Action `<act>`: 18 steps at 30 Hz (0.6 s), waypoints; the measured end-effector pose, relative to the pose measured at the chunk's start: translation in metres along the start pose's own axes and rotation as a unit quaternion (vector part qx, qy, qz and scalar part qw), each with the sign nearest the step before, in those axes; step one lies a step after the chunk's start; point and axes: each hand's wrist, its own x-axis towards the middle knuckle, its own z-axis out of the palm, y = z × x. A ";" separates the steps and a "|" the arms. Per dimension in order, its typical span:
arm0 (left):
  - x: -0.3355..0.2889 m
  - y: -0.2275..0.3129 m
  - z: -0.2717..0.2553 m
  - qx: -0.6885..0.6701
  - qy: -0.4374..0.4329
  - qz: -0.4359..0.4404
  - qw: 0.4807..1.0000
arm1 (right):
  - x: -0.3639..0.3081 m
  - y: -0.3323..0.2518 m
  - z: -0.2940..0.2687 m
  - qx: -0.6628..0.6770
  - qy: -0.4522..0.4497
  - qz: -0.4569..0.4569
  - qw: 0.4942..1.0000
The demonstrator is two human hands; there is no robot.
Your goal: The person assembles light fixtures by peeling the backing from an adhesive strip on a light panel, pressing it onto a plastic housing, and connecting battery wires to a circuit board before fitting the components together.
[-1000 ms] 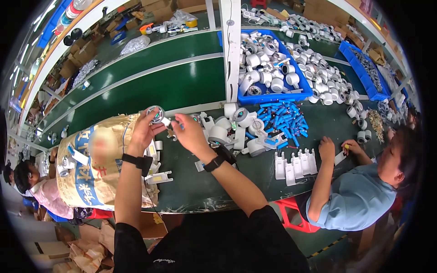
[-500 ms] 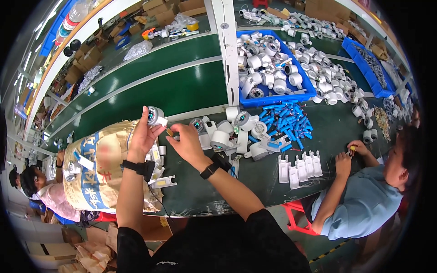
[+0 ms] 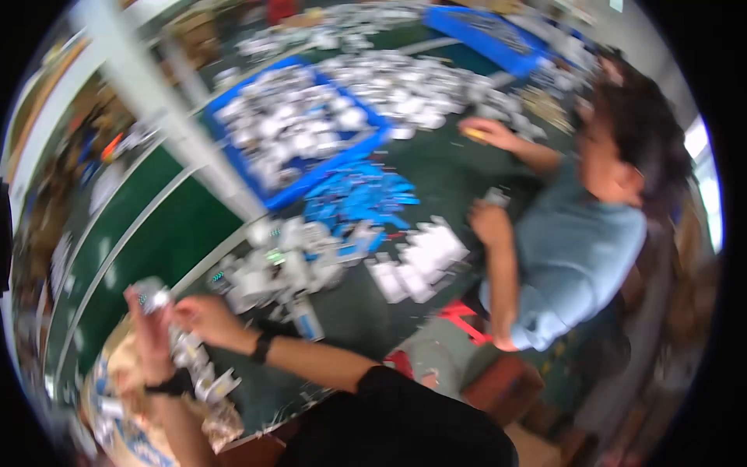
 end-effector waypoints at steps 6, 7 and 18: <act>0.029 0.011 -0.073 0.109 0.092 0.024 0.989 | 0.007 0.016 -0.001 -0.070 -0.045 -0.028 0.996; 0.033 0.011 -0.086 0.163 0.045 0.062 0.984 | 0.009 0.019 0.002 -0.068 -0.050 -0.028 0.996; 0.010 0.032 0.022 0.018 0.024 -0.070 0.997 | 0.012 0.005 -0.009 -0.002 0.027 -0.033 0.999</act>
